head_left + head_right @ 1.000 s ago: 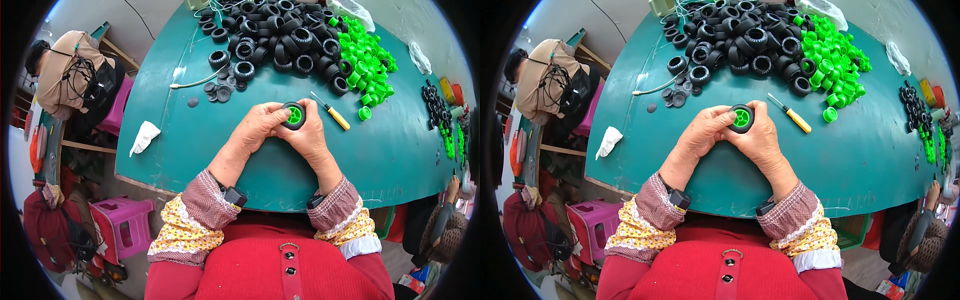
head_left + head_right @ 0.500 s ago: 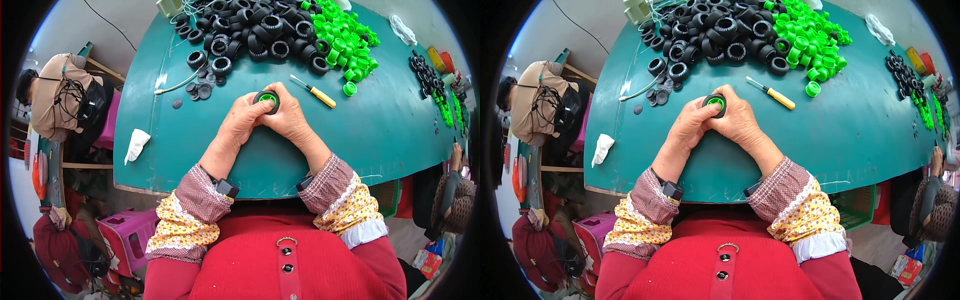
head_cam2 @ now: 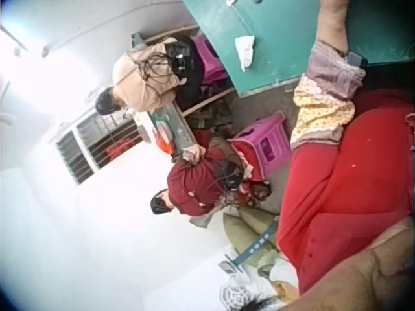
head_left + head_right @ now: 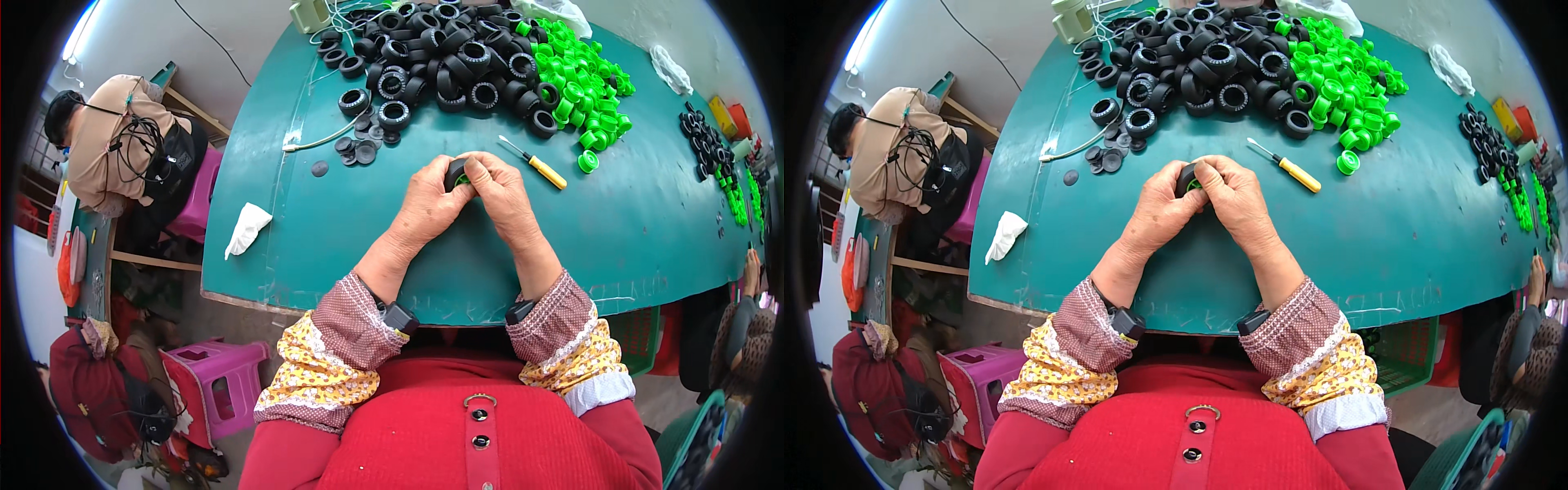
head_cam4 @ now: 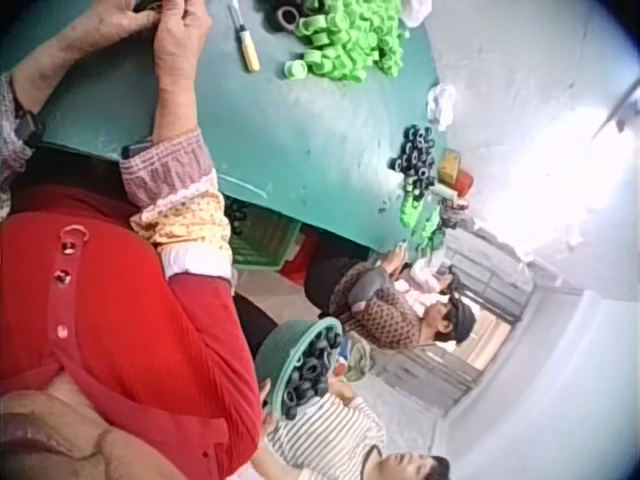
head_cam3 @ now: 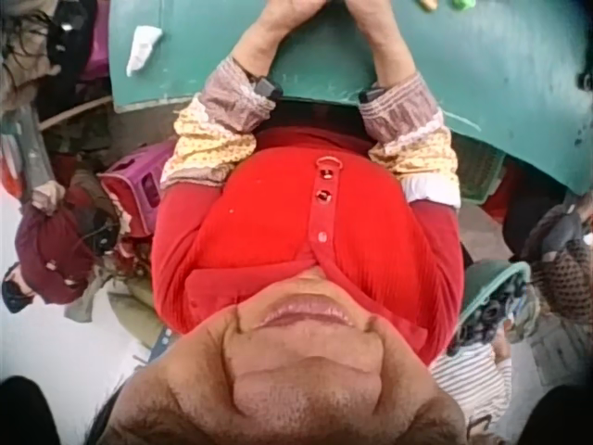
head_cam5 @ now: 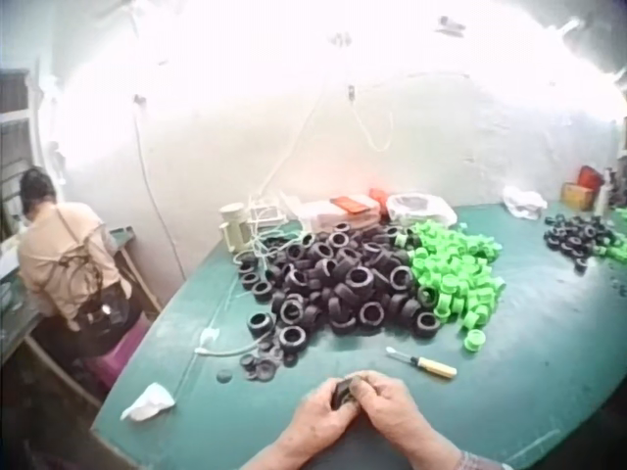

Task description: Assembling plastic hubs into rubber toy tires at a workbench.

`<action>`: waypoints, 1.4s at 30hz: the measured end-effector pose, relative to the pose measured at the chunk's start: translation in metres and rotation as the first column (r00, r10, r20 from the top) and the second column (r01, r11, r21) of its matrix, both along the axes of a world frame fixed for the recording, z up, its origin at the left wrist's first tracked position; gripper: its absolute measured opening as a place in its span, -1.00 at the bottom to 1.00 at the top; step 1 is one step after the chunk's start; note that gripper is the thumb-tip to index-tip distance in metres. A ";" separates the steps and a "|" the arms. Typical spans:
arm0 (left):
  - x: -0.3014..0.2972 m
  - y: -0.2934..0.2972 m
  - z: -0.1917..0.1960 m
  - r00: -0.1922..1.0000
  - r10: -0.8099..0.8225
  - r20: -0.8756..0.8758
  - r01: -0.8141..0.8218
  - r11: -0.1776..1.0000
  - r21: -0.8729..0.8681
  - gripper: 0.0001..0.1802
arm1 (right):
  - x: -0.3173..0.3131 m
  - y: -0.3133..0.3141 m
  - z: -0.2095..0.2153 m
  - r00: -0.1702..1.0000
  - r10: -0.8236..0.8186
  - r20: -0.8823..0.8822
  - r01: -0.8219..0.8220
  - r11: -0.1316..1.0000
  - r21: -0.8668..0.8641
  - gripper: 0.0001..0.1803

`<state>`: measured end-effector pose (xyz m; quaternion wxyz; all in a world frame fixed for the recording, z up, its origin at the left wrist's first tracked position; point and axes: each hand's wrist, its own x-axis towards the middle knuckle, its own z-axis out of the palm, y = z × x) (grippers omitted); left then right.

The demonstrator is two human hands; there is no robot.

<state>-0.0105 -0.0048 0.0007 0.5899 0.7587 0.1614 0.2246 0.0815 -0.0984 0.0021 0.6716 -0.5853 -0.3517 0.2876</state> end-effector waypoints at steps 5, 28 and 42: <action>-0.001 0.005 0.000 0.997 0.054 0.055 -0.067 0.962 0.265 -0.74 | 0.007 0.005 0.002 0.904 0.036 -0.427 -0.062 0.997 -0.047 -0.70; 0.000 0.004 0.007 0.989 -0.062 0.133 0.116 0.881 -0.459 -0.69 | -0.002 0.011 0.004 0.824 0.040 -0.565 -0.002 0.998 0.068 -0.70; -0.004 0.019 0.007 0.982 -0.165 0.087 0.185 0.803 -0.567 -0.69 | 0.031 0.005 0.021 0.978 0.202 0.042 -0.194 0.969 -0.153 -0.69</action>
